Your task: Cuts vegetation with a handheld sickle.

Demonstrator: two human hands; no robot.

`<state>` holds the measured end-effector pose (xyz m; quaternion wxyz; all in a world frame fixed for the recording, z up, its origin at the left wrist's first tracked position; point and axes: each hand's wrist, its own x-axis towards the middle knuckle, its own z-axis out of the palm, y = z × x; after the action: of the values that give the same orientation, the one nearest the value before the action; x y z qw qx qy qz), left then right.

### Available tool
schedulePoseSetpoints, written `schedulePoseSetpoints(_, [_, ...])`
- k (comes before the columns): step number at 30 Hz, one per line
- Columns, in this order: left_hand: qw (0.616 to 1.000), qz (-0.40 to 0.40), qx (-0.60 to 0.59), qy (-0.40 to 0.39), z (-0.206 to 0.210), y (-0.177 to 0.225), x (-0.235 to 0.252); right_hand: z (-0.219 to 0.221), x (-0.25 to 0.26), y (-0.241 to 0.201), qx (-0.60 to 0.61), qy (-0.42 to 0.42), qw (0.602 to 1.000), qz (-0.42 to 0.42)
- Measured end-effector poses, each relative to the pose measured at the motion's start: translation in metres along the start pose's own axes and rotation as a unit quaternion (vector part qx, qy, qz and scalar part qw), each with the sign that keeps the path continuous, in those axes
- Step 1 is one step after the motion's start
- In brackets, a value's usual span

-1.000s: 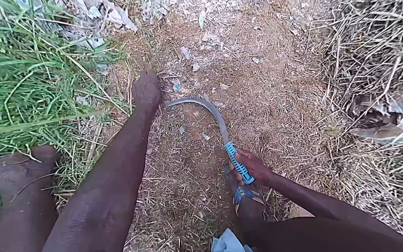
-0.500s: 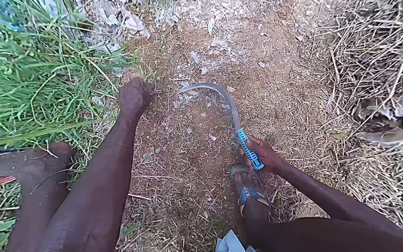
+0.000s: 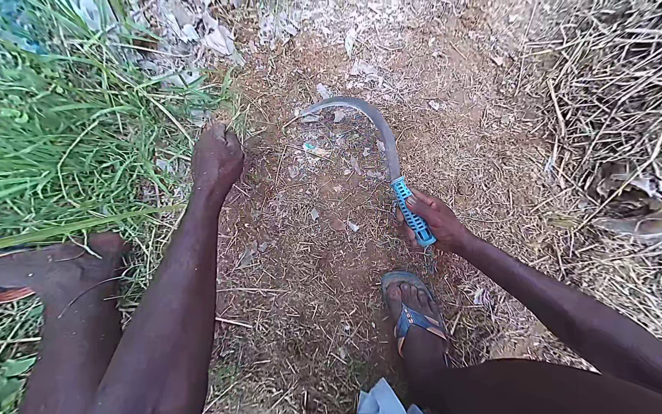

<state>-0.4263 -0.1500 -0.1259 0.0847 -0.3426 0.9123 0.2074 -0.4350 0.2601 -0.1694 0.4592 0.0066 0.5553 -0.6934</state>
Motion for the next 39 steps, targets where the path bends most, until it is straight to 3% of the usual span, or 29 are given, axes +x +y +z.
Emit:
schedulePoseSetpoints(7, [0.998,0.013,0.042,0.041,-0.049,-0.002,0.005,0.016,0.097,-0.115,-0.214,-0.056,0.971,-0.095])
schedulePoseSetpoints(9, [0.997,0.008,0.071,0.041,-0.066,0.000,0.004,0.034,0.126,-0.143,-0.213,-0.046,0.970,-0.111])
schedulePoseSetpoints(12, [0.993,0.025,0.105,0.048,-0.084,0.004,0.007,0.075,0.165,-0.160,-0.098,0.006,0.984,-0.150])
schedulePoseSetpoints(15, [0.990,0.033,0.126,0.052,-0.093,0.007,0.008,0.118,0.186,-0.132,-0.022,0.024,0.991,-0.129])
schedulePoseSetpoints(18, [0.988,0.027,0.132,0.070,-0.099,0.000,0.008,0.121,0.178,-0.079,-0.168,-0.089,0.982,-0.011])
schedulePoseSetpoints(21, [0.988,-0.016,0.122,0.096,-0.100,-0.037,0.004,0.132,0.159,-0.058,-0.132,-0.093,0.987,0.027])
schedulePoseSetpoints(25, [0.992,-0.057,0.071,0.089,-0.069,-0.083,-0.027,0.118,0.153,-0.067,-0.051,-0.018,0.997,-0.054])
schedulePoseSetpoints(29, [0.990,-0.069,-0.091,0.084,-0.001,-0.114,-0.079,0.077,0.131,-0.086,0.032,0.032,0.995,-0.086])
schedulePoseSetpoints(33, [0.961,-0.146,-0.223,0.072,0.030,-0.066,-0.136,0.035,0.096,-0.058,0.058,0.040,0.995,-0.067])
schedulePoseSetpoints(36, [0.950,-0.172,-0.247,0.084,0.026,-0.030,-0.140,0.022,0.082,-0.030,0.088,0.048,0.994,-0.043])
schedulePoseSetpoints(39, [0.974,-0.091,-0.180,0.107,0.014,-0.024,-0.116,0.021,0.079,-0.021,0.105,0.047,0.993,-0.021])
